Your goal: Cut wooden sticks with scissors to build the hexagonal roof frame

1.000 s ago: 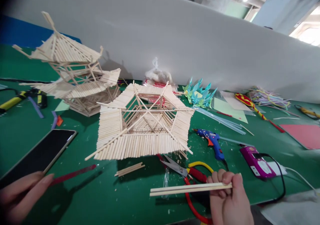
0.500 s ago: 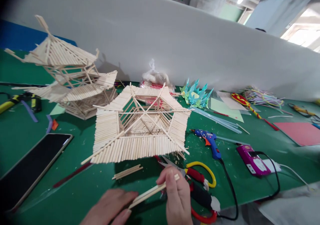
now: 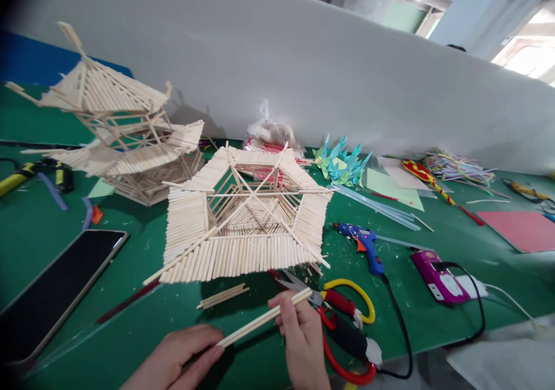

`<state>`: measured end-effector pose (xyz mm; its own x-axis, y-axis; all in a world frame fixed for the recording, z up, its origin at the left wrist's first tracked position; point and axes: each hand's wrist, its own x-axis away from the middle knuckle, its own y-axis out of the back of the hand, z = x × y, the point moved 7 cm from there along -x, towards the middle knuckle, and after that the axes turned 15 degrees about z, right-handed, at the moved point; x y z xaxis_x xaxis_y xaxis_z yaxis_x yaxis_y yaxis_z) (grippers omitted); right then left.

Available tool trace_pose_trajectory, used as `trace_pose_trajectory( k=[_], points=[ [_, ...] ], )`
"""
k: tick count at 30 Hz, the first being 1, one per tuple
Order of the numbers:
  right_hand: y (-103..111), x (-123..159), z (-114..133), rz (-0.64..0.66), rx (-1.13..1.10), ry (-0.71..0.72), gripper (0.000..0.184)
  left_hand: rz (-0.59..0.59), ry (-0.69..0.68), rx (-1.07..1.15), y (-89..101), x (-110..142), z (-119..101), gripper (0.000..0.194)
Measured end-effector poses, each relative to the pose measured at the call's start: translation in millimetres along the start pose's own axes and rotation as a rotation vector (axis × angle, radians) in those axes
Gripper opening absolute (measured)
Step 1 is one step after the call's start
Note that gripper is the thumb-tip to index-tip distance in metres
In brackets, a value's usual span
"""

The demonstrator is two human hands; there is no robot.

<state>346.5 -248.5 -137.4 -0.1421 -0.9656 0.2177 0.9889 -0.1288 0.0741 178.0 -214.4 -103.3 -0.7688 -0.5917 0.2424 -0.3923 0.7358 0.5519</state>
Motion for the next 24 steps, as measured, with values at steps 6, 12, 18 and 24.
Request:
trace_pose_trajectory(
  k=[6,12,18,24],
  points=[
    [-2.2,-10.6,2.6,0.15,0.184,-0.051,0.048,-0.071,0.009,-0.107,17.1,1.3,23.1,0.026],
    [-24.4,-7.5,38.9,0.276,0.563,0.161,0.021,-0.115,-0.071,-0.325,19.6,-5.1,19.8,0.03],
    [-54.6,-19.7,49.5,0.386,0.885,0.408,0.017,-0.134,-0.087,-0.442,12.1,-8.8,11.2,0.027],
    [-57.7,-22.9,33.7,0.434,0.978,0.529,0.014,-0.252,-0.057,-0.583,28.7,-9.5,21.6,0.025]
  ],
)
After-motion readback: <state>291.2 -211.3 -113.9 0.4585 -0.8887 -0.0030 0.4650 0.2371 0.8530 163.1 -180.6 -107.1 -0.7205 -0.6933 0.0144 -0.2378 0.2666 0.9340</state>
